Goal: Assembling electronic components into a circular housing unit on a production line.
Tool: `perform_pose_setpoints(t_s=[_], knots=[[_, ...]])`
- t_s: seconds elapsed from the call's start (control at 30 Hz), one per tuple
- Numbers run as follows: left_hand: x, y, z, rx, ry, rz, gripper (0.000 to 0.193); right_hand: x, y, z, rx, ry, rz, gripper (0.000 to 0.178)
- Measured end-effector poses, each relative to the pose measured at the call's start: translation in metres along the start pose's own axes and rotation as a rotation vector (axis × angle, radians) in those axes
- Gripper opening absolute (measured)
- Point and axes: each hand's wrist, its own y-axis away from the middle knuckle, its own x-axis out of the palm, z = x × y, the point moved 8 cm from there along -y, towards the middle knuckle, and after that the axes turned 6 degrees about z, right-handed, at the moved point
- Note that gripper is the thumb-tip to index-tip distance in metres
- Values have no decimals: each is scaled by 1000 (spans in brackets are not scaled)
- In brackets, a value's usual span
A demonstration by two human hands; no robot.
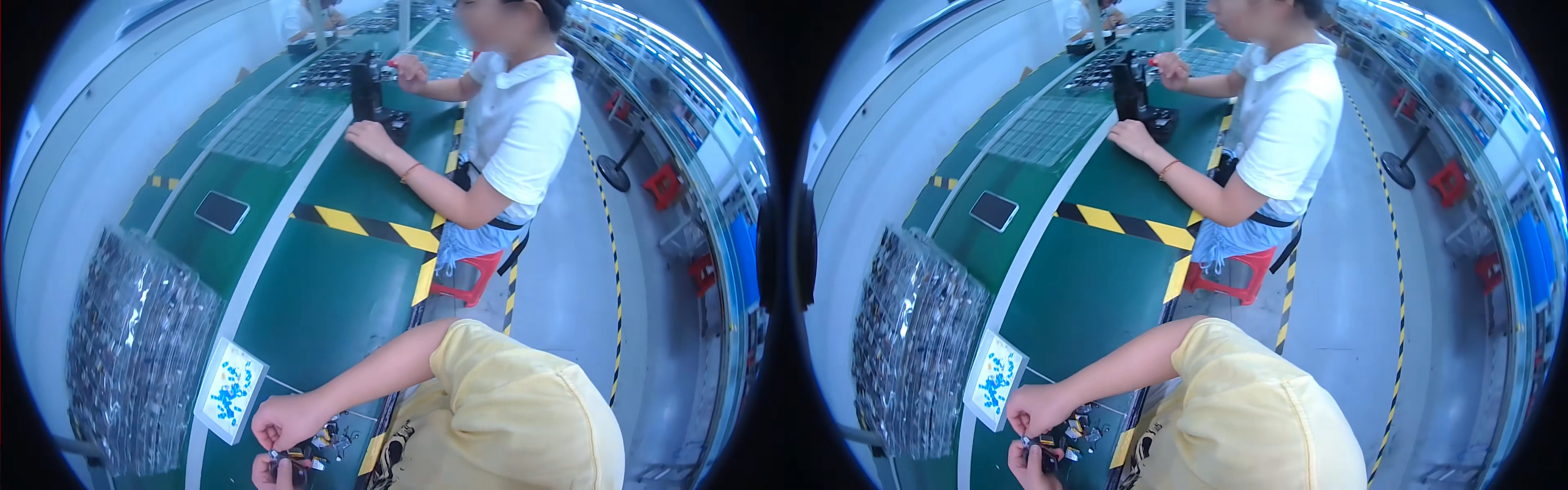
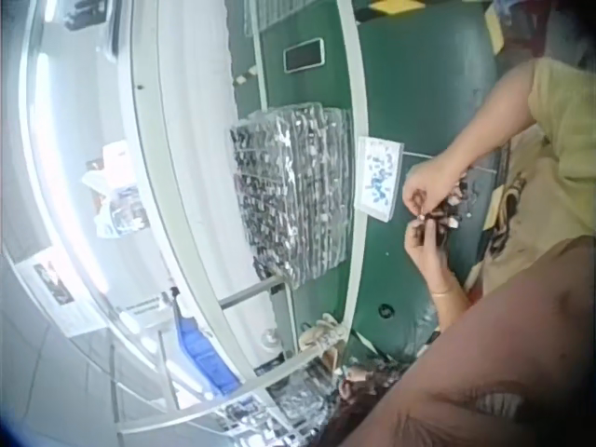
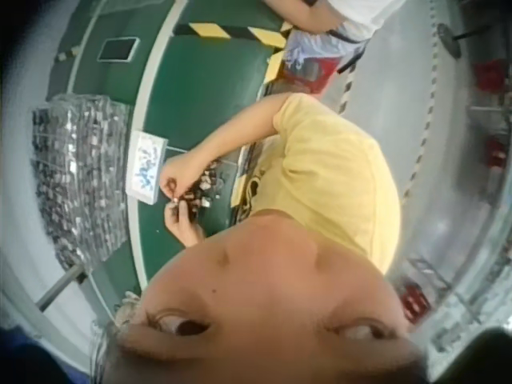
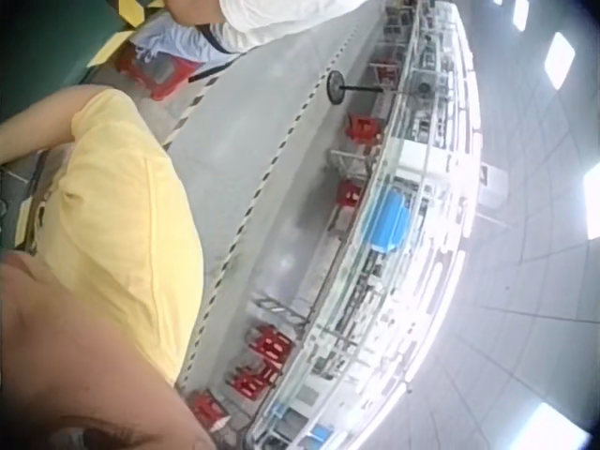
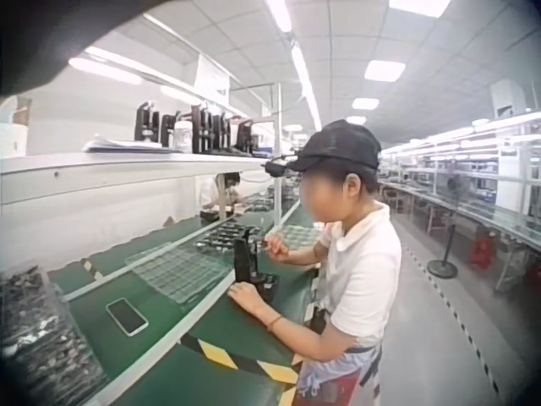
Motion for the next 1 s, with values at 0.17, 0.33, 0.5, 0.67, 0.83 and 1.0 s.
perform_pose_setpoints(t_s=[0.17,0.33,0.5,0.67,0.83,1.0], knots=[[10,-1,-14,39,-267,-59,10,-6,6,14,-37,-91,-83,19],[-3,-1,13,-245,145,-139,20,3,20,48,-410,263,-236,13],[-12,-2,35,-230,584,-253,21,20,27,55,-619,576,-270,8],[-11,-12,40,-131,616,-116,32,13,22,50,-583,387,-235,5],[-4,-10,26,-92,620,-221,33,12,21,45,-602,479,-251,4],[-3,-10,27,-116,596,-195,33,15,23,46,-596,633,-226,5]])
